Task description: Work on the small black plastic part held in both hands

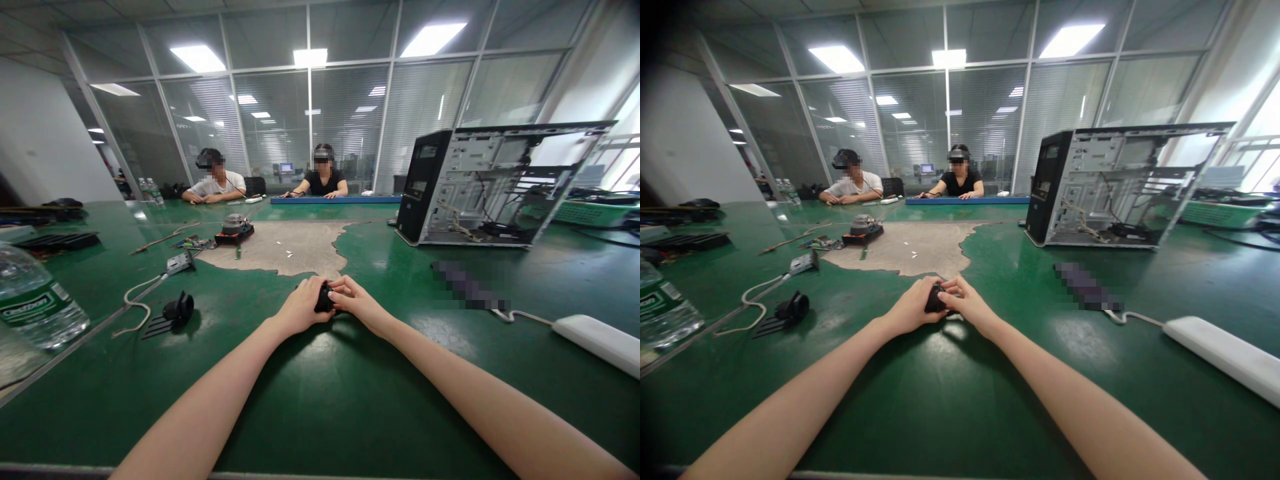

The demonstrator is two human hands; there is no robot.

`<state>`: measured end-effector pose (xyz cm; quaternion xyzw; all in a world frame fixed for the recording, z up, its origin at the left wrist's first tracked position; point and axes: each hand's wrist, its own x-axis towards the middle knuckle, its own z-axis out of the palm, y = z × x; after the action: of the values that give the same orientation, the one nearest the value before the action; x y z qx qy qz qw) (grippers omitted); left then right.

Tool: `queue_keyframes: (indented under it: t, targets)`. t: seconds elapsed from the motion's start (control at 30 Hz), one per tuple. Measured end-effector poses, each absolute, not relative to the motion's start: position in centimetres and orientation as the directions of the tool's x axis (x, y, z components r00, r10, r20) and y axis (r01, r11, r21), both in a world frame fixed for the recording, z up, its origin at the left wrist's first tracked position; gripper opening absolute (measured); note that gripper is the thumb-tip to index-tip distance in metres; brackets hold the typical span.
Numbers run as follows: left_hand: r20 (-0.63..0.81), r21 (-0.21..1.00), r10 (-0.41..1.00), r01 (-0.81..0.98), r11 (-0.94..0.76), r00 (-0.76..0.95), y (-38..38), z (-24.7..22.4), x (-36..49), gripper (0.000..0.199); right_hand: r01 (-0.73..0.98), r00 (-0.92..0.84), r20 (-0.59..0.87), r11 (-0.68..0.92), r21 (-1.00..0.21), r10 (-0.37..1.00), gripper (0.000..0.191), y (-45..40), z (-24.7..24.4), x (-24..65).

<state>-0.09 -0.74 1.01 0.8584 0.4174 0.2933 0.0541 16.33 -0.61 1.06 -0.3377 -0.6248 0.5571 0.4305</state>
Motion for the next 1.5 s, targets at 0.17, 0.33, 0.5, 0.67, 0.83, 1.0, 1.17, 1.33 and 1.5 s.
queue_keyframes:
  t: [0.17, 0.33, 0.5, 0.67, 0.83, 1.0, 1.17, 1.33, 1.5]
  targets:
    - [0.462, 0.33, 0.742, 0.682, -0.652, 0.486, -0.8, 1.1, 0.0, 0.054, -0.02, -0.383, 0.114, 0.115, -0.993, 0.917, 0.03, -0.2, 0.9, 16.3]
    - [0.465, 0.319, 0.739, 0.686, -0.654, 0.488, -0.9, 1.2, -0.1, 0.053, -0.037, -0.443, 0.15, 0.149, -0.988, 0.884, 0.032, -0.4, 1.1, 16.6]
    - [0.459, 0.311, 0.742, 0.694, -0.649, 0.488, -0.8, 1.1, -0.1, 0.055, -0.058, -0.43, 0.162, 0.151, -0.987, 0.888, 0.024, -0.6, 1.1, 16.5]
    - [0.466, 0.305, 0.737, 0.692, -0.654, 0.49, -0.8, 1.1, -0.1, 0.054, -0.033, -0.384, 0.124, 0.121, -0.992, 0.915, 0.03, -0.3, 0.8, 16.3]
    - [0.468, 0.313, 0.732, 0.682, -0.661, 0.495, -0.7, 1.0, -0.1, 0.054, -0.039, -0.445, 0.143, 0.14, -0.989, 0.884, 0.029, -0.2, 0.9, 16.7]
    - [0.464, 0.308, 0.737, 0.691, -0.654, 0.491, -0.7, 1.0, -0.1, 0.057, -0.059, -0.439, 0.173, 0.163, -0.985, 0.882, 0.024, -0.2, 0.8, 16.8]
    - [0.464, 0.303, 0.74, 0.698, -0.649, 0.486, -0.8, 1.1, -0.1, 0.056, -0.072, -0.428, 0.159, 0.142, -0.987, 0.89, 0.026, 0.3, 0.1, 16.6]
    - [0.466, 0.304, 0.736, 0.692, -0.654, 0.491, -0.8, 1.2, -0.1, 0.055, -0.049, -0.427, 0.141, 0.133, -0.99, 0.893, 0.026, 0.4, 0.1, 16.8]
    - [0.459, 0.302, 0.741, 0.699, -0.648, 0.49, -0.8, 1.1, -0.1, 0.054, -0.07, -0.489, 0.144, 0.126, -0.99, 0.86, 0.034, 0.0, 0.6, 16.9]
